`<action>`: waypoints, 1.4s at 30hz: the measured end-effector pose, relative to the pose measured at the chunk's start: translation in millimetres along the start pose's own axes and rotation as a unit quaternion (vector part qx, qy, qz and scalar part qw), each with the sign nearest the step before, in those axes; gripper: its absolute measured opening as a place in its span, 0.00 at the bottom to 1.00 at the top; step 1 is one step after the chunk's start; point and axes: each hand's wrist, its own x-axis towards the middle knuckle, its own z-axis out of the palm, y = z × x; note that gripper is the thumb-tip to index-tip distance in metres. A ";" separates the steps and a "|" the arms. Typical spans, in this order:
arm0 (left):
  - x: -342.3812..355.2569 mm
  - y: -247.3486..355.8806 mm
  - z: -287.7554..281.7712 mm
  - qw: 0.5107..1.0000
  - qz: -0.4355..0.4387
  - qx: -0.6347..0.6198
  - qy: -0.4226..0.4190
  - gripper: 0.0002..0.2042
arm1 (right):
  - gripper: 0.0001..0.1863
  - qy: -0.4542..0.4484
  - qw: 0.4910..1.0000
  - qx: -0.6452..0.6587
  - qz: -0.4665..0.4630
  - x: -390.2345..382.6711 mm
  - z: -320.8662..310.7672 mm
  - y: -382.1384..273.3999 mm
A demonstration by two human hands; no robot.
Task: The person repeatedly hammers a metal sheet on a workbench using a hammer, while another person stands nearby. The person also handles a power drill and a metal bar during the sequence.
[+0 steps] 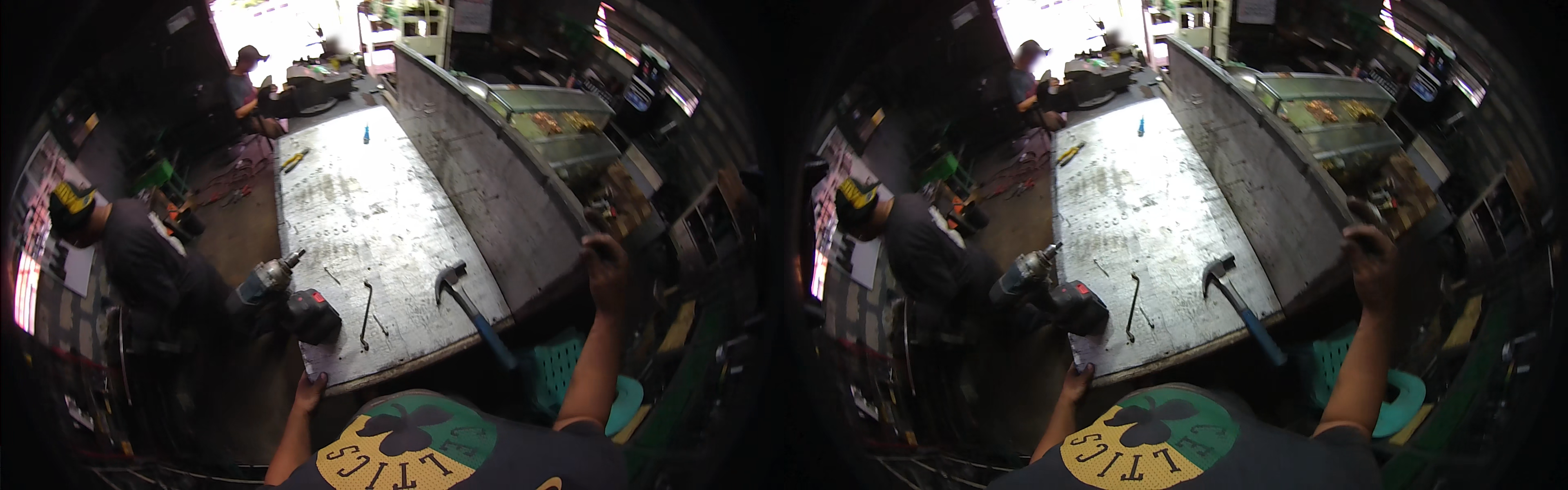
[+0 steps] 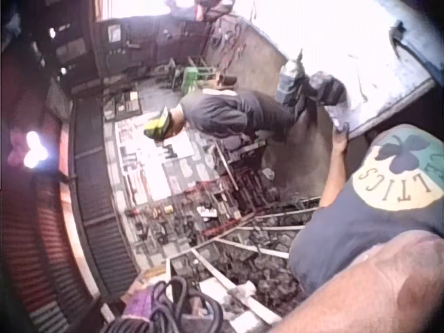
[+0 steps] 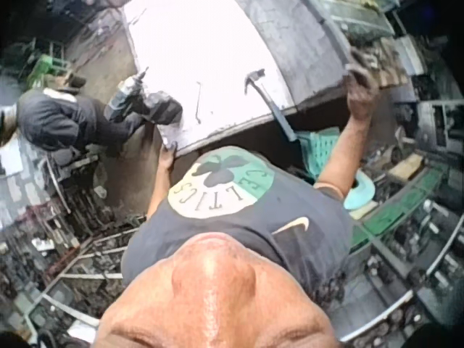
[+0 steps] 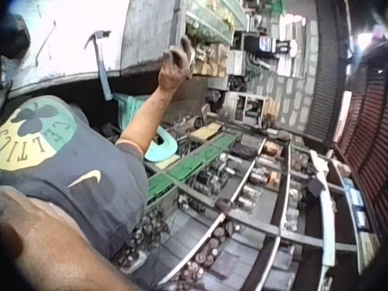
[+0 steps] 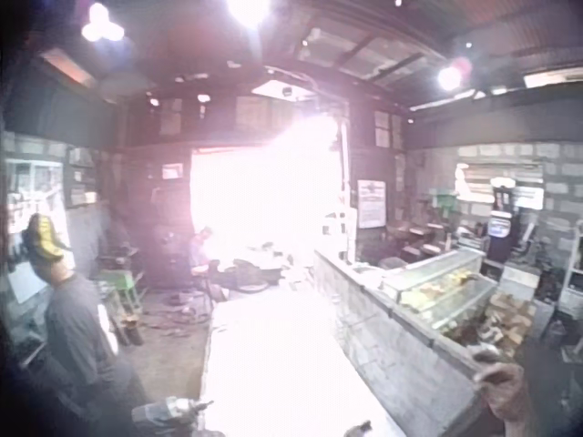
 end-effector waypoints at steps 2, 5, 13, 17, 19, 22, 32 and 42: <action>2.4 -4.8 -3.3 0.998 0.033 -0.046 -0.042 0.31 | 0.15 0.048 0.998 -0.026 0.003 -2.6 5.8 -5.5; 10.6 -17.0 -11.0 0.997 -0.008 0.019 -0.070 0.29 | 0.15 0.055 0.990 -0.132 -0.021 1.6 11.4 -16.1; 24.4 -48.1 -53.5 0.976 -0.022 0.114 -0.183 0.19 | 0.16 0.125 0.900 -0.416 0.027 -1.3 52.0 -63.4; 27.3 -66.3 -81.6 0.982 -0.039 -0.046 -0.179 0.23 | 0.17 0.150 0.837 -0.526 0.011 5.3 76.7 -61.7; 32.8 -86.1 -94.1 0.988 -0.095 -0.044 -0.110 0.33 | 0.19 0.176 0.784 -0.595 -0.008 15.4 85.6 -49.6; 14.4 -134.3 -139.4 0.971 -0.205 0.111 0.044 0.41 | 0.26 0.169 0.732 -0.660 -0.013 19.5 91.4 -36.9; -15.0 -239.0 -318.6 0.876 -0.212 0.411 -0.136 0.44 | 0.37 0.081 0.652 -0.694 0.295 37.7 117.2 -65.6; 157.7 -149.9 -478.3 0.914 -0.158 0.373 0.024 0.34 | 0.45 0.084 0.569 -0.662 0.482 80.7 151.3 -77.0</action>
